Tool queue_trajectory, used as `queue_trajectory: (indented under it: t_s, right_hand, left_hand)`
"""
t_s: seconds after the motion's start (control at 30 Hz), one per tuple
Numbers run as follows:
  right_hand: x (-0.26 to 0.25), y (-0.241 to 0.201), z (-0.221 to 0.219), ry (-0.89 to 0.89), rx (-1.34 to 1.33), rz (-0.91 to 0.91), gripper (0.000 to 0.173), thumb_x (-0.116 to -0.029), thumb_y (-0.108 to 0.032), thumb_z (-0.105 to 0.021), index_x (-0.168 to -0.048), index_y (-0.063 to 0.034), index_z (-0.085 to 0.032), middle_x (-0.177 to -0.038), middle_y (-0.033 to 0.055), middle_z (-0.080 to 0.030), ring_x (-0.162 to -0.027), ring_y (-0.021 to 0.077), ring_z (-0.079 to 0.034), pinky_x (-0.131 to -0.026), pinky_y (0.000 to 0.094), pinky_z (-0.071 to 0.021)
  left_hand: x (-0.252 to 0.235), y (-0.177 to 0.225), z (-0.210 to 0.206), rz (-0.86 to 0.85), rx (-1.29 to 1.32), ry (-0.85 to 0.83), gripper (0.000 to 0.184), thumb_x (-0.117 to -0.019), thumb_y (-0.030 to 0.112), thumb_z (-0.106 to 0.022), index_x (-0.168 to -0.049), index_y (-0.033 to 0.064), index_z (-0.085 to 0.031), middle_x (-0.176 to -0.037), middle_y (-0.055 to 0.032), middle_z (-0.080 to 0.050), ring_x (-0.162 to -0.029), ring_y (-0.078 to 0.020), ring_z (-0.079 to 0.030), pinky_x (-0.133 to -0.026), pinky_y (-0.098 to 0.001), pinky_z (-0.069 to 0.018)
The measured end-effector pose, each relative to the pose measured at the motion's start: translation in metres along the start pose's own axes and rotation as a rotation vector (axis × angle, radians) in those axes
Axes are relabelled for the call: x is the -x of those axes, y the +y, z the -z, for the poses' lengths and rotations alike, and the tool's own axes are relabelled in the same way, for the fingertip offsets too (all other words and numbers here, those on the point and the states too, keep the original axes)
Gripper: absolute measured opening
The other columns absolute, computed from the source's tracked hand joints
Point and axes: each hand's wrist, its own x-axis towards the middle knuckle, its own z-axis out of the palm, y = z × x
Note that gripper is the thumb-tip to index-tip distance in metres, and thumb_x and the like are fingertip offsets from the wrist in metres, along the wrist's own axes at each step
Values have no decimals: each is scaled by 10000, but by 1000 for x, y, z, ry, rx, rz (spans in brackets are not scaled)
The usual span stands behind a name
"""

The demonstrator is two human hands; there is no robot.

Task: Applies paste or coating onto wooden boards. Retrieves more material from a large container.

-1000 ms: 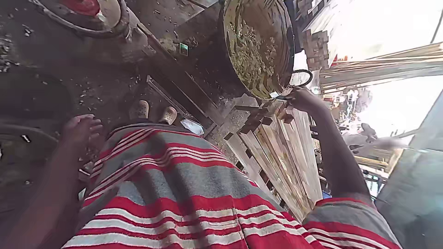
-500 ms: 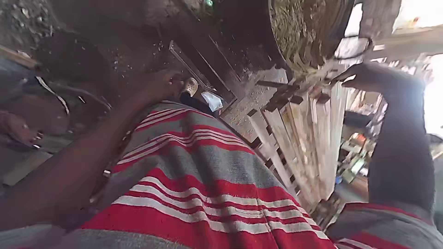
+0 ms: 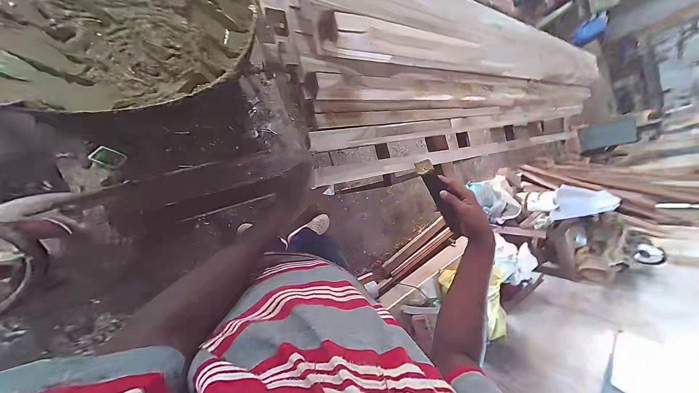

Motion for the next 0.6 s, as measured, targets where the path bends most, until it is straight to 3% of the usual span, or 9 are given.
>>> queue_trajectory:
  t_s: [0.07, 0.13, 0.27, 0.37, 0.4, 0.47, 0.53, 0.57, 0.6]
  right_hand:
    - [-2, 50, -22, 114, -124, -18, 434, -1046, -119, -463, -1474, -52, -501, -1303, 124, -632, -939, 166, -679, -790, 356, -597]
    - [-9, 84, -53, 147, -105, 11, 446, -1064, -125, -472, -1505, -63, -487, -1398, 150, -609, -1107, 197, -654, -917, 377, -549]
    - [-23, 121, -96, 307, 131, 13, 455, -1045, -98, -552, -1499, -98, -526, -1367, 213, -618, -1187, 355, -632, -977, 540, -523]
    - [-30, 138, -126, 402, 221, -34, 532, -994, -107, -621, -1512, -190, -533, -1377, 258, -558, -1227, 429, -573, -974, 579, -521]
    - [-31, 140, -134, 421, 235, -54, 552, -988, -130, -649, -1521, -203, -526, -1387, 270, -541, -1191, 437, -592, -931, 583, -539]
    - [-29, 139, -150, 462, 260, -68, 587, -952, -131, -707, -1511, -187, -537, -1377, 278, -547, -1071, 433, -657, -828, 575, -579]
    - [-20, 132, -166, 490, 311, -65, 607, -890, -127, -772, -1467, -165, -590, -1312, 266, -598, -970, 414, -690, -764, 554, -593]
    - [-12, 124, -172, 478, 345, -75, 596, -880, -138, -778, -1452, -148, -609, -1278, 265, -618, -953, 408, -694, -764, 546, -593]
    - [-2, 113, -173, 446, 396, -94, 575, -878, -157, -778, -1432, -128, -627, -1249, 269, -639, -930, 403, -704, -761, 536, -596]
  left_hand:
    - [14, -5, -2, -94, -81, -99, 701, -882, 398, -786, -1371, -40, -540, -1256, -314, -605, -1147, -509, -606, -929, -701, -490]
    - [32, 6, 3, -94, -191, -179, 740, -882, 515, -758, -1339, -37, -572, -1233, -291, -631, -1113, -481, -640, -915, -673, -512]
    - [31, 49, 16, 147, -283, -453, 563, -934, 458, -721, -1220, -21, -640, -1183, -271, -655, -1123, -468, -635, -926, -684, -486]
    - [9, 42, 24, 139, -178, -628, 491, -883, 505, -773, -1020, 37, -709, -904, -201, -697, -884, -400, -677, -798, -667, -518]
    - [-2, 38, 26, 103, -74, -701, 468, -883, 445, -800, -1079, 35, -689, -900, -185, -689, -859, -363, -673, -790, -629, -528]
    - [-26, 28, 17, 61, 138, -864, 610, -870, 288, -842, -1350, 22, -576, -1109, -202, -686, -1005, -321, -673, -914, -554, -535]
    - [-39, 18, 6, 142, 280, -991, 706, -861, 197, -848, -1453, 49, -492, -1251, -196, -652, -1105, -292, -656, -976, -490, -532]
    - [-41, 15, 5, 185, 344, -1027, 677, -865, 164, -837, -1440, 53, -500, -1188, -173, -676, -1020, -256, -684, -914, -435, -571]
    - [-41, 17, 5, 224, 407, -1044, 614, -876, 114, -813, -1408, 43, -514, -1043, -156, -705, -851, -221, -710, -778, -374, -610]
